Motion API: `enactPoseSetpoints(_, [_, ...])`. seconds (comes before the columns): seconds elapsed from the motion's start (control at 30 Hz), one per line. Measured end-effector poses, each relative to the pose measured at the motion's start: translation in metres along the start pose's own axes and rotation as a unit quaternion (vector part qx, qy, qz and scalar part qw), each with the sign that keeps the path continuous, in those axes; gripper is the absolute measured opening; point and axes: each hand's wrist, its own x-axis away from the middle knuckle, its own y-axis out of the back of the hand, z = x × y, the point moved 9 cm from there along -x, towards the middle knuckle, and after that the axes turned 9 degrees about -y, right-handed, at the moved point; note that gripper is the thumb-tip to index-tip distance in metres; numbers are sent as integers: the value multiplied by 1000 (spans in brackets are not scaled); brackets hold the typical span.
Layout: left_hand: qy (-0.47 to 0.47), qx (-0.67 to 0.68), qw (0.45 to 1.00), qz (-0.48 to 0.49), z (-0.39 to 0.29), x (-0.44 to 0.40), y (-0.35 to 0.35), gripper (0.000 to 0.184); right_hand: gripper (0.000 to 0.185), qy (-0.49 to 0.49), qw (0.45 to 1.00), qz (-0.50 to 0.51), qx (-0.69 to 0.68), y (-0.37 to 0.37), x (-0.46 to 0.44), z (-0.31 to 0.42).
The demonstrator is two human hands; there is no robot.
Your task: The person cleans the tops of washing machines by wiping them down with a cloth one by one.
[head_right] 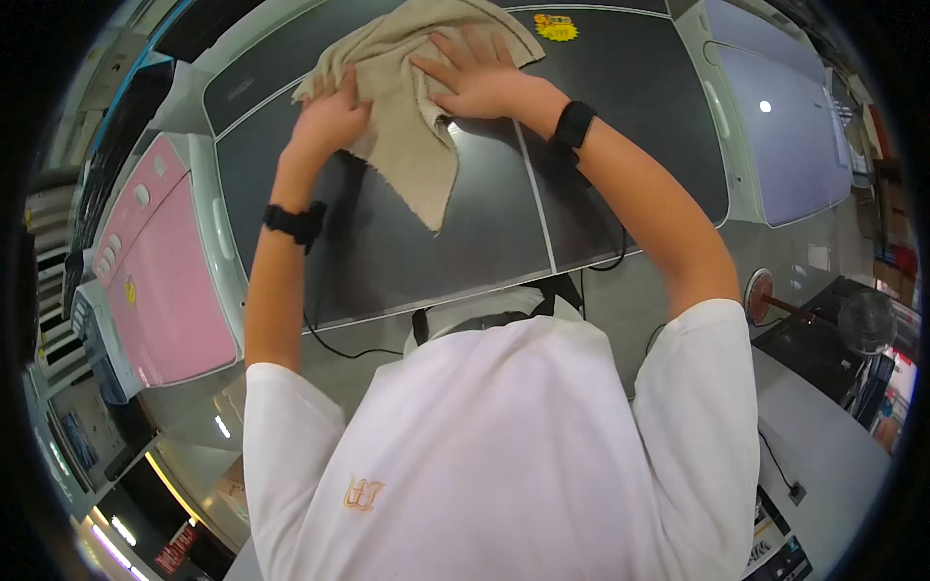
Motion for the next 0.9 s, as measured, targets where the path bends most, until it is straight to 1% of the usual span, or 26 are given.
enactPoseSetpoints(0.07, [0, 4, 1000, -29, -14, 8, -4, 75, 76, 3, 1000, -1, -11, 0, -1, 10])
enactPoseSetpoints(0.1, [0, 8, 999, -40, -20, 15, -7, 75, 77, 23, 1000, -3, -9, 2, 7, 15])
enactPoseSetpoints(0.17, [-33, 10, 999, -39, -33, 41, -5, 74, 77, 61, 998, -4, -3, 4, 29, 20])
enactPoseSetpoints(0.2, [-51, 14, 997, -47, -38, 57, -3, 73, 76, 90, 996, -14, -14, 6, 43, 25])
enactPoseSetpoints(0.23, [-69, 18, 996, -57, -43, 70, 0, 73, 75, 101, 995, -1, -23, 7, 53, 25])
enactPoseSetpoints(0.33, [-76, 14, 996, -50, -45, 103, 7, 73, 71, 133, 989, 30, -52, 18, 64, 21])
enactPoseSetpoints(0.43, [-89, 20, 995, -43, -32, 97, 5, 74, 70, 142, 989, 48, 10, 12, 44, 10])
enactPoseSetpoints(0.53, [-81, -24, 994, -67, 4, 54, 6, 74, 75, 107, 993, 56, 5, 3, -11, -4])
enactPoseSetpoints(0.63, [-49, -31, 997, -56, 39, -6, 3, 76, 73, 69, 995, 77, -1, 9, -65, -5])
enactPoseSetpoints(0.67, [-44, -52, 995, -78, 48, -24, -4, 77, 80, 50, 993, 106, -28, -8, -84, -12])
enactPoseSetpoints(0.7, [-39, -73, 992, -100, 58, -40, -17, 77, 81, 24, 992, 118, -24, -7, -92, -9])
enactPoseSetpoints(0.73, [-35, -96, 987, -125, 61, -51, -14, 78, 82, -3, 992, 127, -19, -2, -101, -5])
enactPoseSetpoints(0.77, [-30, -112, 986, -118, 66, -60, -15, 78, 83, -30, 990, 135, -15, 3, -111, -2])
enactPoseSetpoints(0.83, [-21, -145, 983, -108, 73, -78, -8, 80, 89, -42, 993, 106, -8, -1, -128, 3])
enactPoseSetpoints(0.9, [-36, -167, 973, -152, 84, -82, 9, 79, 92, -52, 996, 68, 8, -1, -136, 14])
